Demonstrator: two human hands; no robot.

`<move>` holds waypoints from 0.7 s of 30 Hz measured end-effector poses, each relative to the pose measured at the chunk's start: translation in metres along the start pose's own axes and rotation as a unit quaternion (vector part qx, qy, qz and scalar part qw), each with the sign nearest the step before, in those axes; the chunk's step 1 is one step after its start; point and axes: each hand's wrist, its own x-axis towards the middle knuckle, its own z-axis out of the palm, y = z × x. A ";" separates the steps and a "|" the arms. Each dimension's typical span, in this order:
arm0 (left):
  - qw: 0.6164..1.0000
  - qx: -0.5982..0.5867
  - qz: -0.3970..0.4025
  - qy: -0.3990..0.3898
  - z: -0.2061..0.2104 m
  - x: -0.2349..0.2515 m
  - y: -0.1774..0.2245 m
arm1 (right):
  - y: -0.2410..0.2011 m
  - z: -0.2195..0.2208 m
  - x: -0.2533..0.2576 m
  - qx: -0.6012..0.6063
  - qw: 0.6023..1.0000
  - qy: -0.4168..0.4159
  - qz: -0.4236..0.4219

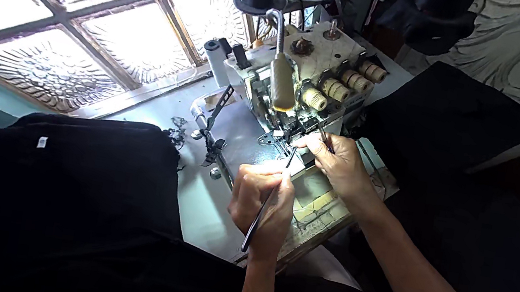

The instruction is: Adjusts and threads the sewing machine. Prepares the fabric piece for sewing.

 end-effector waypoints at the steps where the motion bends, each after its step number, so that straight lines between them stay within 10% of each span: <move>1: 1.000 -0.004 0.003 -0.002 0.000 0.000 0.000 | -0.001 -0.001 -0.001 0.019 1.000 -0.003 0.012; 21: 0.995 -0.051 0.057 -0.068 -0.005 -0.002 -0.008 | -0.011 0.007 0.007 0.233 0.961 0.040 0.146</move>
